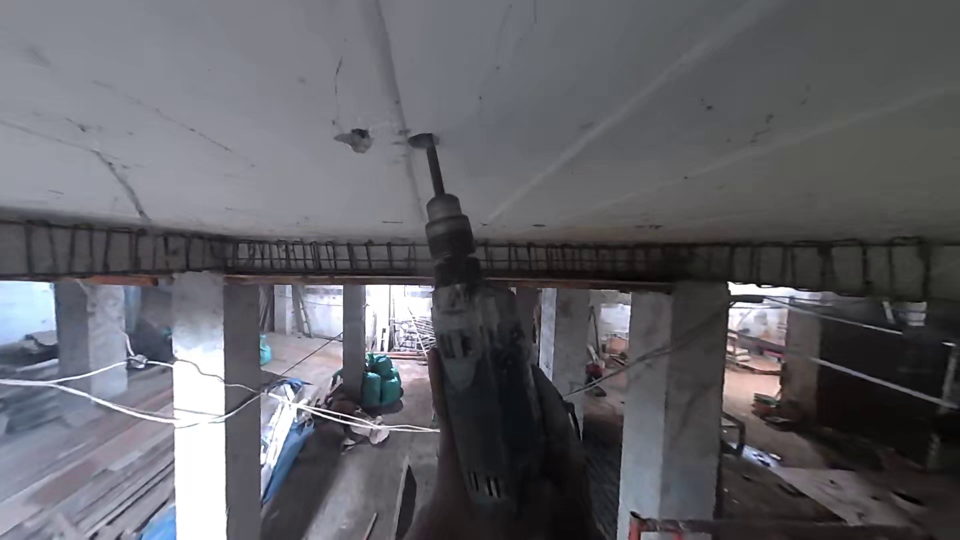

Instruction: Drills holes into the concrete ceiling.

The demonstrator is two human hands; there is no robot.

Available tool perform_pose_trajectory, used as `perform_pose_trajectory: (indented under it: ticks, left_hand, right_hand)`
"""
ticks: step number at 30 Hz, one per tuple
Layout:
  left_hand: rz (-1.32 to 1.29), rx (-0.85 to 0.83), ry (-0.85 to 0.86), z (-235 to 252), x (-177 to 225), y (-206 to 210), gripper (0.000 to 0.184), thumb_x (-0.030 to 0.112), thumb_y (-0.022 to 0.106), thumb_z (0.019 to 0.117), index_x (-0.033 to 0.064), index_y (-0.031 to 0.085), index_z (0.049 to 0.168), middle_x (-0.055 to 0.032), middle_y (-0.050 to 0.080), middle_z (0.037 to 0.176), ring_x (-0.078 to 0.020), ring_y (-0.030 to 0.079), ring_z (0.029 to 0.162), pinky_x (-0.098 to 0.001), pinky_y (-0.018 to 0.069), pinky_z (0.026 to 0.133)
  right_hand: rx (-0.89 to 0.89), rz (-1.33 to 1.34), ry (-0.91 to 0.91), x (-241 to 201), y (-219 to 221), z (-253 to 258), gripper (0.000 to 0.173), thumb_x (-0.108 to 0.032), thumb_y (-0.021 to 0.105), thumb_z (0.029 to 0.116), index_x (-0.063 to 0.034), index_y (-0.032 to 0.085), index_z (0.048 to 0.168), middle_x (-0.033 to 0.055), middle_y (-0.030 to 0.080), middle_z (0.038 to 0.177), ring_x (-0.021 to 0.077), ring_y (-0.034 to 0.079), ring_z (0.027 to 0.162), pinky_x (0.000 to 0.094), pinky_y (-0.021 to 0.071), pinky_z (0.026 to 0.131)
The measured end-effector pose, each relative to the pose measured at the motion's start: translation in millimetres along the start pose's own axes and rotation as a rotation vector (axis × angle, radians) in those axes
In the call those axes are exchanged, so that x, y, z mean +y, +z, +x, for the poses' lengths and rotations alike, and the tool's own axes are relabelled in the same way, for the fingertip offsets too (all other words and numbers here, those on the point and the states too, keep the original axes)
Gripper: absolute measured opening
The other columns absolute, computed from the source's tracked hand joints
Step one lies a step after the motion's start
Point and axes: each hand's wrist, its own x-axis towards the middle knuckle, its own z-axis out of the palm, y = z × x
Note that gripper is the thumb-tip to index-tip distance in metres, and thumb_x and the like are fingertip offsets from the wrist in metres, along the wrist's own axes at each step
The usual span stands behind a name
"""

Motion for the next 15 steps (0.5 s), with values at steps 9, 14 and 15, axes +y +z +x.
perform_pose_trajectory:
  ticks: [9, 14, 15]
  left_hand:
    - [-0.038, 0.018, -0.072, -5, 42, 16, 0.137, 0.042, 0.087, 0.0736, -0.0021, -0.012, 0.158, -0.0158, 0.034, 0.158, -0.0062, 0.042, 0.141, -0.0271, 0.0381, 0.117]
    - [0.026, 0.076, -0.063, -10, 52, 18, 0.137, 0.051, 0.085, 0.0713, -0.0049, -0.007, 0.158, -0.0139, 0.035, 0.157, -0.0037, 0.040, 0.140, -0.0250, 0.0357, 0.117]
    - [0.037, 0.092, -0.070, -11, 55, 17, 0.139, 0.055, 0.084, 0.0702, -0.0047, -0.005, 0.158, -0.0118, 0.036, 0.157, -0.0020, 0.040, 0.140, -0.0242, 0.0347, 0.117]
  right_hand:
    - [-0.094, -0.103, 0.022, -27, -36, -3, 0.087, -0.061, 0.054, 0.0919, 0.0135, 0.053, 0.138, 0.0220, 0.072, 0.115, 0.0287, 0.072, 0.099, 0.0449, 0.0576, 0.087]
    - [-0.137, -0.118, 0.017, -46, -56, -6, 0.086, -0.052, 0.061, 0.0881, 0.0141, 0.048, 0.142, 0.0239, 0.072, 0.114, 0.0309, 0.072, 0.096, 0.0456, 0.0569, 0.087]
    - [-0.148, -0.143, -0.002, -52, -62, -3, 0.085, -0.050, 0.062, 0.0874, 0.0148, 0.049, 0.141, 0.0239, 0.073, 0.111, 0.0317, 0.072, 0.092, 0.0460, 0.0577, 0.083]
